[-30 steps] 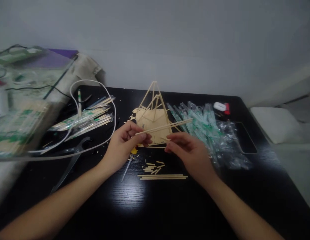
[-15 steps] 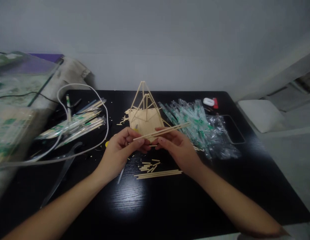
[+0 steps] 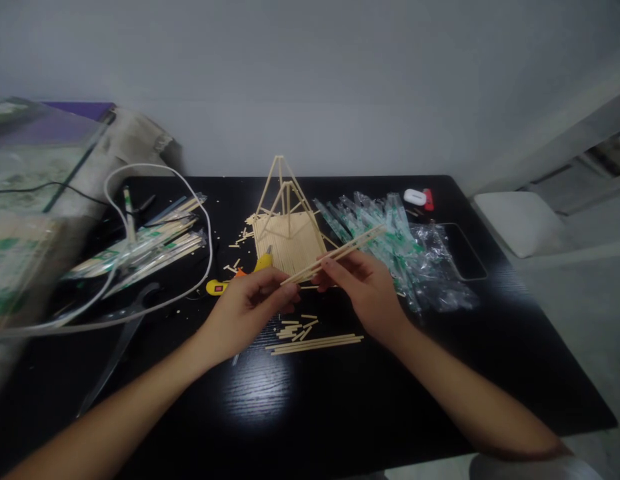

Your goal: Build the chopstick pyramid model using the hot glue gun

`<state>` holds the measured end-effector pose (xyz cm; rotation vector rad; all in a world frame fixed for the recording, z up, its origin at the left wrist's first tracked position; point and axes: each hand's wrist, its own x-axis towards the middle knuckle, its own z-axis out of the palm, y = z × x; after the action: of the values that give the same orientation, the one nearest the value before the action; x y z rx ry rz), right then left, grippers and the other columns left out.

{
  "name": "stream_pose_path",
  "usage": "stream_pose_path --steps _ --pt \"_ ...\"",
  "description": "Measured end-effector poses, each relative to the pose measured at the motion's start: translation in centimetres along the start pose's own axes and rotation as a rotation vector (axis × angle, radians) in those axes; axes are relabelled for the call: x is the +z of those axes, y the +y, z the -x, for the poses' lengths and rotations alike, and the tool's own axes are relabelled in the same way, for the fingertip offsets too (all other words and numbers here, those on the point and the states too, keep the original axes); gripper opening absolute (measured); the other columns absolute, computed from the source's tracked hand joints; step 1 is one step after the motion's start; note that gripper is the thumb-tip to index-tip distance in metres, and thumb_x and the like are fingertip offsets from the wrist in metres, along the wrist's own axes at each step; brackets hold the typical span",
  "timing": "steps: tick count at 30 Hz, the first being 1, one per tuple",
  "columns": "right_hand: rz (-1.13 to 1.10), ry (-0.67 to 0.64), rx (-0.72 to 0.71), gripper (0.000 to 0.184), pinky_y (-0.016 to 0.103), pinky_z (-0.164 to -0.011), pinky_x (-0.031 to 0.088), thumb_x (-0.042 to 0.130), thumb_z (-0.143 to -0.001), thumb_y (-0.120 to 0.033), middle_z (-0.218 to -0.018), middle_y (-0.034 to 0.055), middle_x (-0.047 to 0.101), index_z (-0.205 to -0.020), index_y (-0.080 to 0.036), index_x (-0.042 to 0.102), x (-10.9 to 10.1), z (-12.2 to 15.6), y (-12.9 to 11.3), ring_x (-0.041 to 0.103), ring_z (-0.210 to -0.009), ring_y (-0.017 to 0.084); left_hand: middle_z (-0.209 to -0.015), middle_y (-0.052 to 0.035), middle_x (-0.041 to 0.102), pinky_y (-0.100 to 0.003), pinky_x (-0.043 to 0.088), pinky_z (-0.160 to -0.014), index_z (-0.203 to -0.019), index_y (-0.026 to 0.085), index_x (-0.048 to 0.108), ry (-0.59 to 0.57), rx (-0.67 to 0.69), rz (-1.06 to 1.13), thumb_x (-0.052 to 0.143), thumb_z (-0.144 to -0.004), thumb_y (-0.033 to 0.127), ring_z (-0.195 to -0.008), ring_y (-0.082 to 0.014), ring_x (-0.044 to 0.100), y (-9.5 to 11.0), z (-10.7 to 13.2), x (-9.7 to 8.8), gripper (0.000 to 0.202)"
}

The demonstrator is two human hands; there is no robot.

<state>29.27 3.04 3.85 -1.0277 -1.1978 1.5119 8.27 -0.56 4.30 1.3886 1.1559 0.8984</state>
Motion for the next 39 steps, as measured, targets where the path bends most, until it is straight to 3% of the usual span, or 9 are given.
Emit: stream_pose_path --steps 10,19,30,36,39 --pt "-0.078 -0.100 0.054 0.027 0.028 -0.068 0.065 0.089 -0.083 -0.043 -0.078 -0.0001 0.077 -0.092 -0.020 0.078 0.9 0.6 0.4 0.074 -0.071 0.015 -0.076 -0.0015 0.077 -0.021 0.058 -0.063 -0.090 0.018 0.075 0.006 0.038 -0.008 0.066 -0.099 0.032 -0.067 -0.0118 0.071 -0.2 0.4 0.4 0.019" --pt "-0.048 -0.092 0.053 0.029 0.028 -0.064 0.063 0.086 -0.084 -0.046 -0.074 -0.0009 0.074 -0.089 -0.020 0.075 0.8 0.4 0.4 0.070 -0.066 0.013 -0.091 -0.0044 0.079 -0.027 0.055 -0.068 -0.108 0.020 0.077 -0.075 -0.018 -0.124 0.072 -0.096 0.042 -0.078 -0.0154 0.070 -1.1 0.4 0.2 0.026" --pt "-0.110 -0.055 0.158 0.035 0.026 -0.062 0.060 0.091 -0.076 -0.044 -0.074 -0.0026 0.072 -0.093 -0.019 0.073 0.8 0.3 0.7 0.067 -0.063 0.012 -0.086 -0.0023 0.076 -0.025 0.051 -0.065 -0.101 0.020 0.077 -0.094 0.024 -0.183 0.070 -0.097 0.037 -0.073 -0.0134 0.066 -0.2 0.6 0.1 0.020" --pt "-0.104 -0.084 0.115 0.031 0.031 -0.072 0.062 0.084 -0.084 -0.047 -0.087 0.0001 0.072 -0.091 -0.020 0.072 0.6 0.2 0.6 0.070 -0.074 0.015 -0.082 -0.0008 0.074 -0.024 0.049 -0.064 -0.094 0.020 0.075 -0.236 0.049 -0.340 0.066 -0.099 0.037 -0.073 -0.0142 0.067 -0.1 0.5 0.0 0.020" --pt "0.048 -0.134 0.060 0.025 0.034 -0.078 0.061 0.074 -0.094 -0.045 -0.090 0.0023 0.074 -0.094 -0.020 0.071 -0.4 -0.4 -0.1 0.072 -0.081 0.018 -0.083 -0.0013 0.075 -0.025 0.050 -0.066 -0.095 0.020 0.075 -0.328 0.078 -0.496 0.063 -0.100 0.033 -0.073 -0.0153 0.068 -0.1 0.2 -0.7 0.018"
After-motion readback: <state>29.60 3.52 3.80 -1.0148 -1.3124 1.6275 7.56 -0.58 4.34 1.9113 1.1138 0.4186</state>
